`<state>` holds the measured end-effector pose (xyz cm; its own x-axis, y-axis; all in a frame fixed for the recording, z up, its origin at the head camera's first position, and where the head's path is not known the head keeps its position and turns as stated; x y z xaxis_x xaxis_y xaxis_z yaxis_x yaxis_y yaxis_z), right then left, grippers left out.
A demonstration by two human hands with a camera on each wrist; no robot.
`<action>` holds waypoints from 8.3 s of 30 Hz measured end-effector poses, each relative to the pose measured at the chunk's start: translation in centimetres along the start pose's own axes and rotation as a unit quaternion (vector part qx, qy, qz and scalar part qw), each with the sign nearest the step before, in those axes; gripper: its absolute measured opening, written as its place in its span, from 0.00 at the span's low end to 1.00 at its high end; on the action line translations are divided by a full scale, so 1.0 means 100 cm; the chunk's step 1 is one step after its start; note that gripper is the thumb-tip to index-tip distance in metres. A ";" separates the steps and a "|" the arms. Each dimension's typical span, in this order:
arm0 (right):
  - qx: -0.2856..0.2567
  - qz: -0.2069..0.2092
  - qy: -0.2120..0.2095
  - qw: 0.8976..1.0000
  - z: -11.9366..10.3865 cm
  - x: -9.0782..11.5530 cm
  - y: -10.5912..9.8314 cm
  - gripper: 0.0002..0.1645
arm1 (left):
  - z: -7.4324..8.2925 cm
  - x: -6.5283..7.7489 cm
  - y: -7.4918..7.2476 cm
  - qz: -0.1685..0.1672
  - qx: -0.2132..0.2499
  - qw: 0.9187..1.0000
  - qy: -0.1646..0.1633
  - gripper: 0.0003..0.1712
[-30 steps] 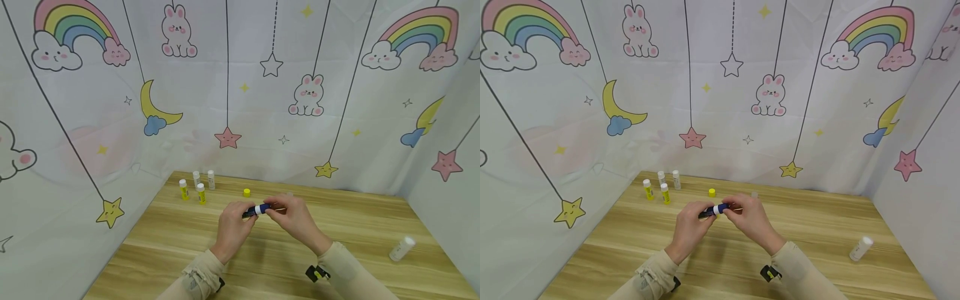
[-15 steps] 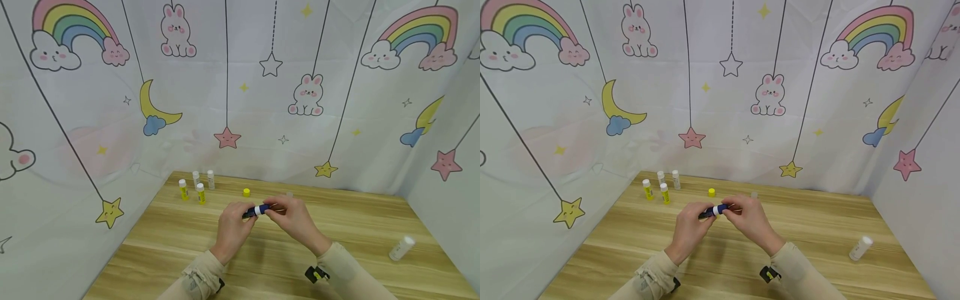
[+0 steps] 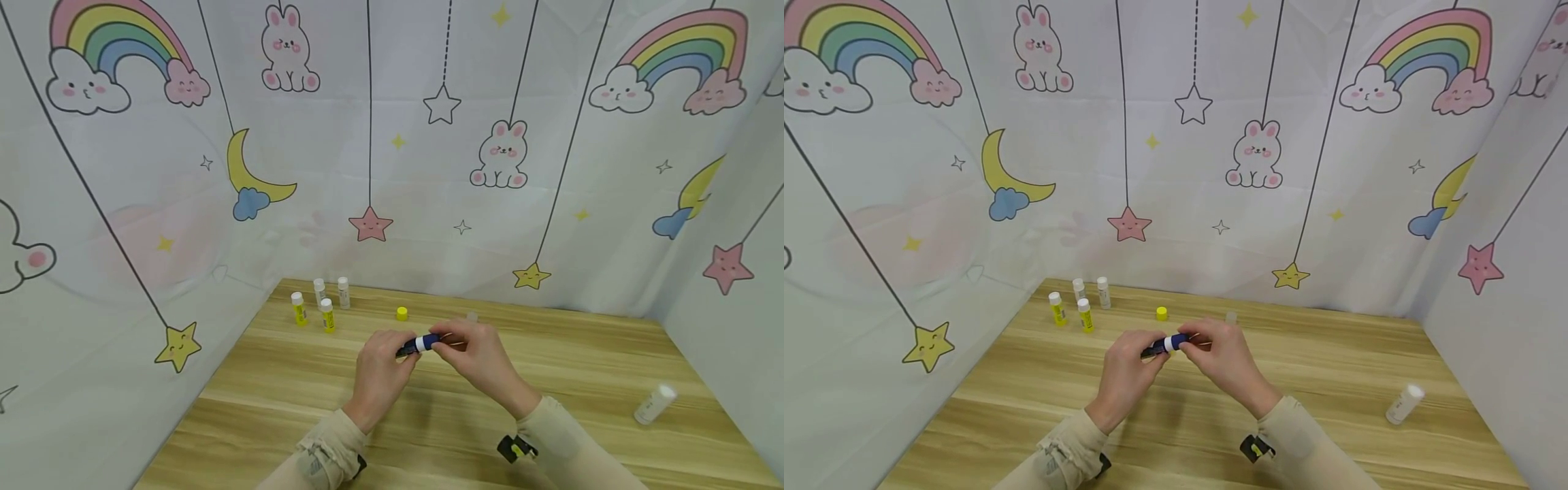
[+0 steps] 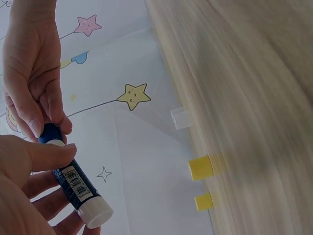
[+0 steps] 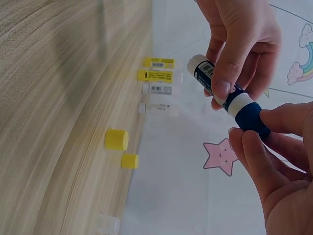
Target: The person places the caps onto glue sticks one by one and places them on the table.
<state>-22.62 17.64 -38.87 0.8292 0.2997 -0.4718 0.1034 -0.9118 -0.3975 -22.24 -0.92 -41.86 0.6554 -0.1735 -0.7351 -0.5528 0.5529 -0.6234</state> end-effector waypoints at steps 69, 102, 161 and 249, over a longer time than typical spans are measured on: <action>-0.011 0.003 0.013 1.000 0.005 0.007 0.002 0.12 | 0.011 0.001 0.000 0.010 0.002 1.000 0.020 0.17; 0.005 0.019 -0.025 0.999 -0.015 0.008 0.007 0.13 | 0.027 -0.004 -0.022 0.041 -0.061 0.996 0.049 0.15; 0.099 0.005 0.038 0.994 -0.009 0.018 -0.023 0.16 | 0.001 -0.019 -0.002 0.037 -0.091 0.993 0.065 0.24; 0.327 -0.108 0.140 0.928 0.015 0.114 -0.163 0.16 | -0.162 -0.039 0.015 -0.011 -0.006 0.954 -0.300 0.22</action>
<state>-15.66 36.37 -38.98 0.9476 0.2880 -0.1385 0.0045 -0.4455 -0.8953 -33.98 -12.60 -44.28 0.8416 0.3141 -0.4394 -0.5389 0.5438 -0.6433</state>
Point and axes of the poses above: each hand's wrist, its own x-axis away from the middle knuckle, its own y-axis out of the palm, z = x × y, the point moved 3 cm from there along -x, towards the middle knuckle, and after that the axes turned 14 degrees about -x, right-handed, at the moved point
